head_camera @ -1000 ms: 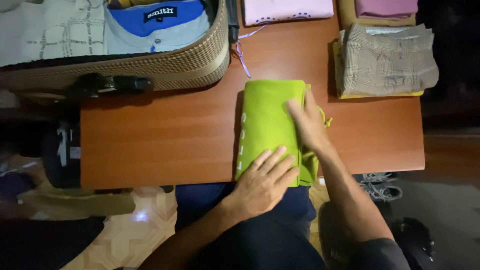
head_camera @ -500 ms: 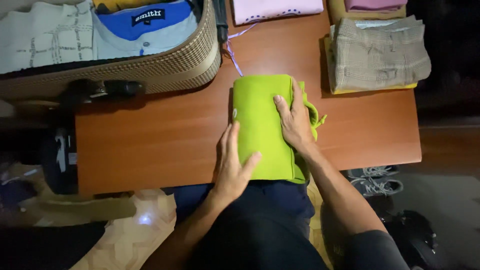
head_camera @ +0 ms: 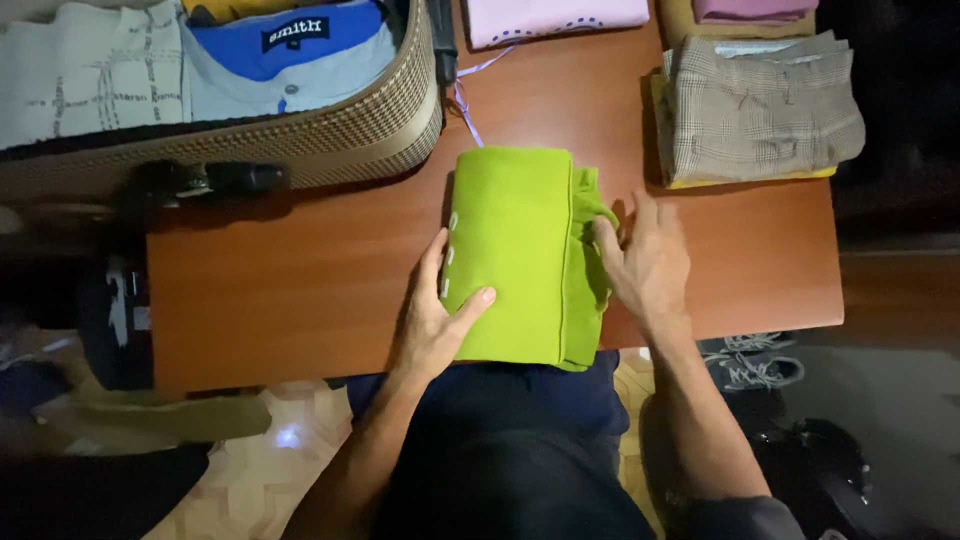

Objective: The person is folding clothes and placing them into a suitcase.

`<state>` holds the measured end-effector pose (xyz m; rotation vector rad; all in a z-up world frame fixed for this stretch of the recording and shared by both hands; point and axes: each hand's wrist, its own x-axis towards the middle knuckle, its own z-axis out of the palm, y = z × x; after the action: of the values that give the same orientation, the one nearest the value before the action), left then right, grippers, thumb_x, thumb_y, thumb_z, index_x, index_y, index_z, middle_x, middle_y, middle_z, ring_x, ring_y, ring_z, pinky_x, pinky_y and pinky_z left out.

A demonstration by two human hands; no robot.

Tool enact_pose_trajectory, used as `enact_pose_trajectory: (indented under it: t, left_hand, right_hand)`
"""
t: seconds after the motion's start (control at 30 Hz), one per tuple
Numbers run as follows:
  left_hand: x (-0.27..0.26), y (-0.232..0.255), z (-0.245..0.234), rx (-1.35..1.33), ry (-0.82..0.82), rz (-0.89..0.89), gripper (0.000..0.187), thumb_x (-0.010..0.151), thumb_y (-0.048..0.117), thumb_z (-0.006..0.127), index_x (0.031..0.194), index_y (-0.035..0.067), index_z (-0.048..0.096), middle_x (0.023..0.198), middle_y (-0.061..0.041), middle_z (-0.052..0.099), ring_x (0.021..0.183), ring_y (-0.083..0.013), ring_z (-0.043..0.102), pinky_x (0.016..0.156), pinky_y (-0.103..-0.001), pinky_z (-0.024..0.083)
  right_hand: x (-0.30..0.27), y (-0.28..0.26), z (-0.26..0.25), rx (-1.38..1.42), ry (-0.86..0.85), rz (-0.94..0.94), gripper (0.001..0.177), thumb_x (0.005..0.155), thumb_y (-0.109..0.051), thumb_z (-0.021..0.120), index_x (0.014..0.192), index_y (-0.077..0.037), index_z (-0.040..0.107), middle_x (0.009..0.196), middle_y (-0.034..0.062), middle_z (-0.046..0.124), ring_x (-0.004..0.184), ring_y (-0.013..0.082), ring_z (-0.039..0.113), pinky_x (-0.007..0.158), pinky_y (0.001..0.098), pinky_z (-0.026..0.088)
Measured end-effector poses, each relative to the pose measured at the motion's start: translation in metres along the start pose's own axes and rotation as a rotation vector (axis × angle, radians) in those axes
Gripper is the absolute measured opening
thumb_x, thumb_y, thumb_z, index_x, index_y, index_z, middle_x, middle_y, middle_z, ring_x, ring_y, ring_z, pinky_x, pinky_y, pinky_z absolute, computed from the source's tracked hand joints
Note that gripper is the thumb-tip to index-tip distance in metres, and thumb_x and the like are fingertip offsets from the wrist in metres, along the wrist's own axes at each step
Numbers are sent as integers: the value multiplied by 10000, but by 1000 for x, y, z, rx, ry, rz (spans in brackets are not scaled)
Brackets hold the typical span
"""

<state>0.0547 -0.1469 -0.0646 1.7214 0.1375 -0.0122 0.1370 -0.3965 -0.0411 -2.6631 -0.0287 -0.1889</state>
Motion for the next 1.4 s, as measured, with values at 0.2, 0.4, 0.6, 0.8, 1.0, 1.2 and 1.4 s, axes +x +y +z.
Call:
enact_pose_trajectory:
  t: [0.2,0.4,0.6,0.8,1.0,1.2,1.4]
  left_hand:
    - [-3,25,3,192,-7,81,975,811,264,834,1590,40,292,1528,-250,456,1395,-375,473,1132,-453,414]
    - [-3,40,4,301,-21,20,1037,767,280,848,1607,101,266,1492,-239,442,1340,-380,482,1101,-458,431]
    - [-3,-2,-6,115,-64,79,1013,902,261,737,1656,6,110,1652,-283,301,1511,-401,352,1224,-458,316]
    - [-7,28,-7,262,67,91,999,888,332,752,1604,-24,153,1596,-296,300,1463,-420,353,1178,-493,324]
    - [0,62,20,763,237,344,852,869,468,803,1530,101,409,1430,-250,449,1279,-448,452,1041,-559,417]
    - [25,75,37,1004,101,254,978,747,569,819,1512,131,396,1353,-240,461,1175,-449,470,918,-606,436]
    - [27,74,51,1142,115,214,978,741,479,819,1525,117,359,1340,-274,459,1159,-469,479,867,-620,457]
  right_hand:
    - [9,31,37,97,-225,122,471,947,-338,724,1245,21,660,1054,304,699,976,442,693,825,495,546]
    - [19,40,46,781,-324,126,409,927,-126,655,1279,78,616,1113,181,731,989,207,691,858,352,561]
    - [-18,-30,7,896,-307,78,653,907,-87,641,1517,32,442,1403,185,599,1265,245,576,1075,370,458]
    - [-18,-35,27,689,-188,-225,731,923,-98,645,1577,20,342,1570,244,458,1486,348,435,1225,427,335]
    - [-18,-33,34,249,30,-308,654,919,-94,698,1528,-44,464,1541,303,446,1422,459,464,1192,484,385]
    - [-31,-23,52,117,210,-385,634,900,-91,724,1487,-18,496,1551,341,390,1412,518,418,1162,540,384]
    - [-37,-2,86,-50,82,-507,567,908,-212,670,1455,-108,563,1601,266,369,1500,440,335,1211,586,291]
